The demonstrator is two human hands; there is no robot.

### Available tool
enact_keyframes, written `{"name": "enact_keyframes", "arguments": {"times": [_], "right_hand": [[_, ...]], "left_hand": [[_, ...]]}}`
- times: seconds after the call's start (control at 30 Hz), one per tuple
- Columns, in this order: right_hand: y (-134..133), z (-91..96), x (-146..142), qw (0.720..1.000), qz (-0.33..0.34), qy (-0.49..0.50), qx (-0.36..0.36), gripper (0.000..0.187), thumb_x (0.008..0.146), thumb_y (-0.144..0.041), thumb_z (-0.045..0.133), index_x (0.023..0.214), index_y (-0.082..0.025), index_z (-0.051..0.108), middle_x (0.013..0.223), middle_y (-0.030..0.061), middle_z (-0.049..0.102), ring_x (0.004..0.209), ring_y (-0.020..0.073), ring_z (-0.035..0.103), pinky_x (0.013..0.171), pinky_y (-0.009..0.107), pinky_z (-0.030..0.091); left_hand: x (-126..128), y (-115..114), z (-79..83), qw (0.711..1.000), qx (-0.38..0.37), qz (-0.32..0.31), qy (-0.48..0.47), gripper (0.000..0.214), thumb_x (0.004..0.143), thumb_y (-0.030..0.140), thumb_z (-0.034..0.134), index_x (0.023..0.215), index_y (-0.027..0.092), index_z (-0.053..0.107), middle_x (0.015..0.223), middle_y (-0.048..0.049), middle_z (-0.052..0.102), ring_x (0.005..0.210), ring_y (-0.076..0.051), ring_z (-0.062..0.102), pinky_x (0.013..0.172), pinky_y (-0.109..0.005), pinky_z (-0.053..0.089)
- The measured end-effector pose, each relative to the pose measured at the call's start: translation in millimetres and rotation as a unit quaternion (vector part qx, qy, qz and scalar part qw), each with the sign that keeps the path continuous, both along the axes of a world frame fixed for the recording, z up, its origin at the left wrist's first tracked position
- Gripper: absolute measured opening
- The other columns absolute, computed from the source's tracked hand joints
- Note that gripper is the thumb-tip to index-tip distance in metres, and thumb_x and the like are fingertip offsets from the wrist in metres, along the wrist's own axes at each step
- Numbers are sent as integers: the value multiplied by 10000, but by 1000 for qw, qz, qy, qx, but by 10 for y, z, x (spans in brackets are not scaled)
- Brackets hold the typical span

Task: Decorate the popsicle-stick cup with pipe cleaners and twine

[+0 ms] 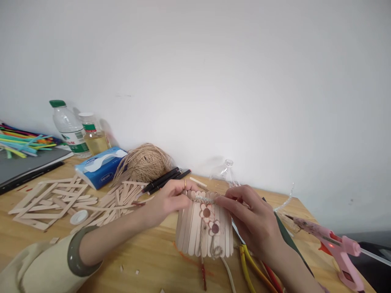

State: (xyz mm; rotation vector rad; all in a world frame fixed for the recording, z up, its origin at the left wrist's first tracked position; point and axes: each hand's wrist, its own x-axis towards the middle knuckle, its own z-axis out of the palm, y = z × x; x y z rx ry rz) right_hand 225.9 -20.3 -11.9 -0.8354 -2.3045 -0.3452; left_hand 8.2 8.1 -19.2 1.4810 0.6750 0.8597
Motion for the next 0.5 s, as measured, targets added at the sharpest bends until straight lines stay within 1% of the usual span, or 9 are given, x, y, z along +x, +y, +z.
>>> {"name": "enact_keyframes", "arguments": {"times": [0.07,0.17,0.27,0.4,0.5], "right_hand": [[-8,9,-17,1000,0,5,-1,266,873,-48,430,1042,-187,582,864,52,529,747,135,497,617,252,427],[-27,24,-37,1000,-2,7,-1,261,871,-37,426,1012,-185,590,859,50,530,749,132,499,618,250,433],[-51,35,-46,1000,-2,15,-3,277,868,-28,426,1015,-202,584,864,44,526,761,128,512,623,243,447],[-67,74,-37,998,-18,62,14,281,861,-50,466,1079,-210,541,886,47,530,765,125,542,608,238,475],[-68,128,-7,995,-46,87,23,236,865,-86,493,1062,-210,529,897,51,532,685,112,544,570,239,480]], "left_hand": [[22,-7,-40,999,-21,13,-30,162,752,290,549,734,138,604,703,-15,572,682,-143,495,637,-254,374],[46,-22,-65,999,-12,44,-29,209,772,323,586,665,144,594,694,-11,554,707,-141,486,657,-253,366],[46,-37,-62,998,19,58,-22,200,765,305,597,641,149,584,749,-16,558,759,-152,496,719,-268,376],[13,-46,-51,994,78,72,-13,180,775,288,590,650,159,590,868,-43,569,964,-200,500,873,-303,358],[-13,-44,-32,991,107,78,-6,162,788,266,584,658,171,601,866,-47,567,1056,-220,465,920,-322,334]]}}
